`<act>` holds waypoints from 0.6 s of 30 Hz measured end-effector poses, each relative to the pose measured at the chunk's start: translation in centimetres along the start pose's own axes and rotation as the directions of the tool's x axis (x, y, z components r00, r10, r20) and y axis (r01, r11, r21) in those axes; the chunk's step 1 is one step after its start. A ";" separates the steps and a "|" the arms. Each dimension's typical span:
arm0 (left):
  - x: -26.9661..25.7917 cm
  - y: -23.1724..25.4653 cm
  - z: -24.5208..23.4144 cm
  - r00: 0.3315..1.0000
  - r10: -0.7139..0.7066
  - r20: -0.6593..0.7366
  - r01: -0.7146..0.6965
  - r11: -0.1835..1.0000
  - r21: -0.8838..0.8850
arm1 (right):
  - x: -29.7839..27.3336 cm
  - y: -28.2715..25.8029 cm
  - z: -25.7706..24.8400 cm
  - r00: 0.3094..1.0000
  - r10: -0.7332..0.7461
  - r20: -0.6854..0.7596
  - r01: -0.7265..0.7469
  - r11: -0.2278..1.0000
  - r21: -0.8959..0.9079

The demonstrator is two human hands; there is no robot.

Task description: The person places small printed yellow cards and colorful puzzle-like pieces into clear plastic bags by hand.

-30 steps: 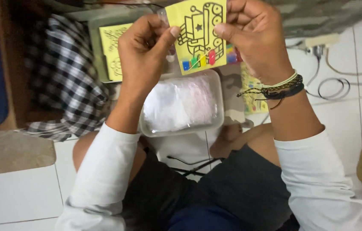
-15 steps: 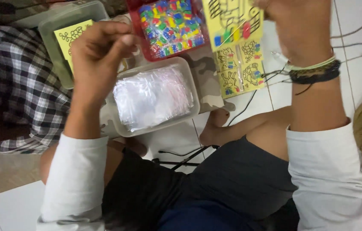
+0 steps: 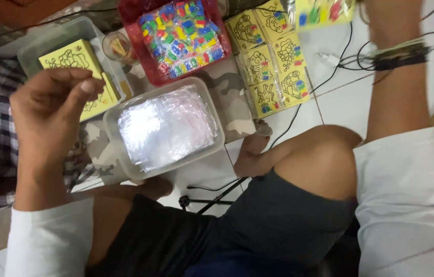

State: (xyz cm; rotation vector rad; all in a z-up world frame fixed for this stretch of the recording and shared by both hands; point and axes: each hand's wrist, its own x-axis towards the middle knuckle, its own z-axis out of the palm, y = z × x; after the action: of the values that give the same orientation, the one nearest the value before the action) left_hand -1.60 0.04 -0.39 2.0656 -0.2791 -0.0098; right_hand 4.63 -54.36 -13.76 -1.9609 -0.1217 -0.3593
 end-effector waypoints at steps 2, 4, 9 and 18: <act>0.1 0.2 0.1 0.994 -0.111 0.012 0.110 0.993 0.032 | 1.1 2.2 0.2 1.000 -0.010 -0.004 0.010 0.999 -0.036; 0.7 0.1 0.6 0.996 -0.091 0.010 0.090 0.992 0.084 | -1.0 9.7 2.0 0.998 -0.068 0.000 0.066 0.958 -0.280; 2.1 0.1 1.8 0.996 -0.069 0.057 0.054 0.974 0.222 | -6.0 17.6 11.1 0.894 0.446 -0.042 -0.447 0.883 -0.139; 2.2 -2.4 3.0 0.964 -0.249 0.094 0.215 0.937 0.276 | -7.9 27.6 17.3 0.884 0.452 -0.121 -0.463 0.882 -0.092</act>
State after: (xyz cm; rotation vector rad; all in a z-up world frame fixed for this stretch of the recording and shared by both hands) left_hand 0.64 -1.88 -3.65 2.3577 -0.1157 -0.2642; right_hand 7.36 -49.25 -46.79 -2.0110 0.4332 -0.1477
